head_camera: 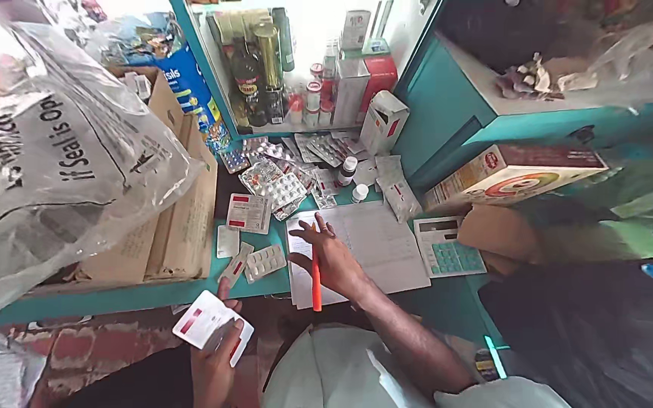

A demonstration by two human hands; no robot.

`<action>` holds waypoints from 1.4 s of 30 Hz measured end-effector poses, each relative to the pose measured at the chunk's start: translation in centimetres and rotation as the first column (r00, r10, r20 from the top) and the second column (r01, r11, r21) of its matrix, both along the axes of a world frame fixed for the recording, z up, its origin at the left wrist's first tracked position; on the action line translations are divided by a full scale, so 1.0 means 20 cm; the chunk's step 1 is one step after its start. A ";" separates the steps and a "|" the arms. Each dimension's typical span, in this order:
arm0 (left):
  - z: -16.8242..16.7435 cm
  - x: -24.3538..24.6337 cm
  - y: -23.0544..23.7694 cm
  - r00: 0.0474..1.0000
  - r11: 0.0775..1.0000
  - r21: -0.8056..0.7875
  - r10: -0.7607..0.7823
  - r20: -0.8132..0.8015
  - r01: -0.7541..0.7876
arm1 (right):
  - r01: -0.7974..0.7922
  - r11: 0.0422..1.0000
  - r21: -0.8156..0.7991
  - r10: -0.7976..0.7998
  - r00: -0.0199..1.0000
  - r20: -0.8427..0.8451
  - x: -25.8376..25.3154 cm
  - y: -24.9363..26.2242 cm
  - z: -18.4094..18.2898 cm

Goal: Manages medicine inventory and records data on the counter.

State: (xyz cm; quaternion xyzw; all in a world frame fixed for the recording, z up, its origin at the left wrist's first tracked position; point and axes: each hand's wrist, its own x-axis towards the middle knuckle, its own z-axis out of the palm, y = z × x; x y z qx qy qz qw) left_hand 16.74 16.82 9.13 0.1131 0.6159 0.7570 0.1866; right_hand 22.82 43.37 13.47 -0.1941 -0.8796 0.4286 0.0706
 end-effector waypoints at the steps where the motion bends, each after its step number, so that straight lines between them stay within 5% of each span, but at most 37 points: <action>1: 0.00 0.00 0.00 1.000 1.000 0.003 -0.012 0.014 0.012 | 0.039 0.999 0.015 -0.039 0.999 0.003 0.00 0.04 0.00; 6: -0.02 0.01 0.01 0.995 0.996 0.026 -0.087 0.043 0.086 | 0.280 0.924 0.262 -0.304 0.951 0.057 -0.10 0.35 -0.11; 11: 0.02 0.06 0.05 0.988 0.991 -0.013 -0.130 0.080 0.131 | 0.227 0.829 0.512 -0.368 0.910 0.192 -0.29 0.44 -0.19; 22: 0.00 0.09 0.08 0.978 0.980 0.025 -0.199 0.057 0.198 | 0.118 0.907 0.404 -0.233 0.940 0.248 -0.48 0.39 0.11; 25: 0.04 0.12 0.08 0.982 0.987 0.018 -0.163 0.095 0.162 | 0.172 0.886 0.431 -0.262 0.952 0.160 -0.72 0.53 0.09; 28: 0.07 0.13 0.08 0.984 0.987 0.015 -0.159 0.075 0.159 | 0.105 0.888 0.449 -0.283 0.893 0.350 -0.92 0.62 0.04; 36: 0.02 0.22 -0.01 0.989 0.988 -0.155 0.020 0.146 0.003 | 0.040 0.828 0.560 -0.313 0.861 0.401 -0.98 0.72 0.09; 42: 0.08 0.23 0.03 0.990 0.997 -0.073 -0.007 0.142 0.018 | -0.031 0.794 0.607 -0.316 0.832 0.457 -1.00 0.68 0.05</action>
